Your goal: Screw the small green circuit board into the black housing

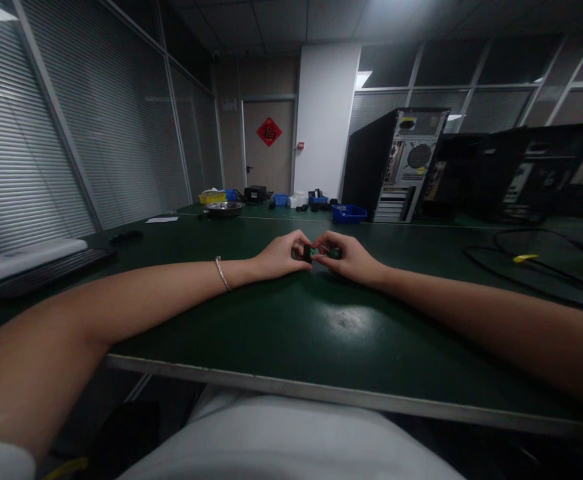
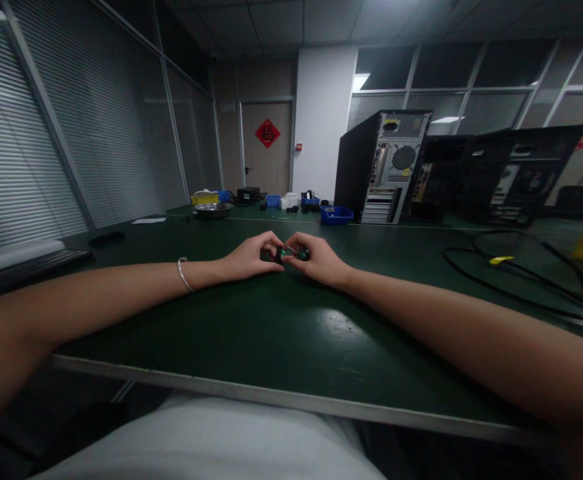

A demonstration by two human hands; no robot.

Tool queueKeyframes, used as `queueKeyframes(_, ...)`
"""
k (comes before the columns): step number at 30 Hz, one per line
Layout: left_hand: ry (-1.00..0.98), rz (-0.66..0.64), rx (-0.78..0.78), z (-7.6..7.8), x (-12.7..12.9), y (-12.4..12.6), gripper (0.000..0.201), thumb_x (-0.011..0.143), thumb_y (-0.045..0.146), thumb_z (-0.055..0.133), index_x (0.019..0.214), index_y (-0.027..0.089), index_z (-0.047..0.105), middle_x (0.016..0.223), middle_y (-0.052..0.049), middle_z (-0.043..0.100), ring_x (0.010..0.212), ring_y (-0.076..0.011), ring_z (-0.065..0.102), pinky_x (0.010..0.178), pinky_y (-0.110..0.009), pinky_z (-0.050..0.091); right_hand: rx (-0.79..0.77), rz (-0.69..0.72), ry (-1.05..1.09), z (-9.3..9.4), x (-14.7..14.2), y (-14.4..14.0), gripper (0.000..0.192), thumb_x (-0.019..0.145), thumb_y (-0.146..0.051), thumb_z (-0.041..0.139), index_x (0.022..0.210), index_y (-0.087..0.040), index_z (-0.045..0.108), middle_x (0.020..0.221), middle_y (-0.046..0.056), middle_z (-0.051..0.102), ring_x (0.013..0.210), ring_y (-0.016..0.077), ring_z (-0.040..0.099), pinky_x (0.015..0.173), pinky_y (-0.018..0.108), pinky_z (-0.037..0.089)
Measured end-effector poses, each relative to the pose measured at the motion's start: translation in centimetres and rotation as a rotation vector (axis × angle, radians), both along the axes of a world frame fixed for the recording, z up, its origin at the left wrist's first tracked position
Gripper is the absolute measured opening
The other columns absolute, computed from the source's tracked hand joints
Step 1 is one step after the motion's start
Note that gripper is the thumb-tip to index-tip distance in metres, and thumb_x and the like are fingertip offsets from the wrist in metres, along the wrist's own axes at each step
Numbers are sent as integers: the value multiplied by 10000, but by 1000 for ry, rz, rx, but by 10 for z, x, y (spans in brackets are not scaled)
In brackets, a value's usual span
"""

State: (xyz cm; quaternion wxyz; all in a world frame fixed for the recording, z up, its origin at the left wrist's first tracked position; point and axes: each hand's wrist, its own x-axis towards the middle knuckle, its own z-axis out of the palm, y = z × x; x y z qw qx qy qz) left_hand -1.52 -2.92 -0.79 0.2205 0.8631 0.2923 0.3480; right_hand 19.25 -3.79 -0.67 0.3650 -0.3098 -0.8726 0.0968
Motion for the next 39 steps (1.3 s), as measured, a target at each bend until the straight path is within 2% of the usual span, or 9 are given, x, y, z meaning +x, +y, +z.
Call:
queueKeyframes(8, -8, -71, -48, 1, -2, 0, 442, 697, 263, 766, 1056, 141, 539, 839, -23, 602, 769, -156, 583, 680, -267, 434, -15, 1, -9, 2, 0, -5, 164, 802, -295, 633, 932, -197, 614, 814, 22, 620, 748, 186, 559, 674, 293, 439)
queueKeyframes(12, -78, -158, -130, 1, -2, 0, 341, 810, 333, 655, 1066, 144, 534, 834, -20, 593, 753, -142, 581, 677, -258, 436, 14, 4, -2, 3, -3, -8, 140, 810, -309, 630, 888, -199, 593, 815, 27, 620, 743, 185, 554, 663, 289, 437)
queueKeyframes(16, -153, -216, -218, 1, 0, 2, 250, 830, 264, 619, 1034, 148, 531, 910, -42, 608, 853, -159, 603, 753, -270, 449, 30, 13, -7, 4, -4, -10, 160, 812, -339, 641, 883, -205, 588, 812, 26, 617, 734, 184, 552, 644, 285, 434)
queueKeyframes(21, -147, -201, -201, 1, 1, 4, 227, 834, 224, 588, 1037, 141, 528, 849, -22, 596, 767, -135, 581, 690, -248, 432, 38, 8, 19, 4, -4, -8, 193, 800, -359, 661, 891, -200, 600, 798, 22, 617, 721, 184, 551, 636, 289, 427)
queueKeyframes(28, -183, -109, -167, -1, 1, 7, 248, 812, 188, 579, 1046, 140, 515, 716, 24, 563, 621, -95, 531, 574, -207, 370, 10, -6, 92, 3, -3, -3, 339, 804, -373, 662, 1090, -213, 577, 816, 15, 620, 723, 176, 561, 647, 287, 435)
queueKeyframes(34, -227, -132, -179, -4, 0, 13, 272, 796, 196, 601, 1050, 136, 521, 777, -19, 629, 737, -133, 618, 662, -240, 434, -12, -53, 165, -1, 1, 6, 367, 800, -459, 651, 1052, -200, 589, 816, 25, 613, 754, 192, 579, 676, 305, 450)
queueKeyframes(39, -218, -83, -143, -2, 0, 13, 271, 763, 173, 628, 1019, 135, 549, 729, 12, 591, 647, -102, 553, 602, -219, 408, -14, -61, 132, 1, 1, 5, 357, 805, -471, 645, 1034, -199, 614, 812, 28, 616, 758, 195, 576, 678, 308, 443)
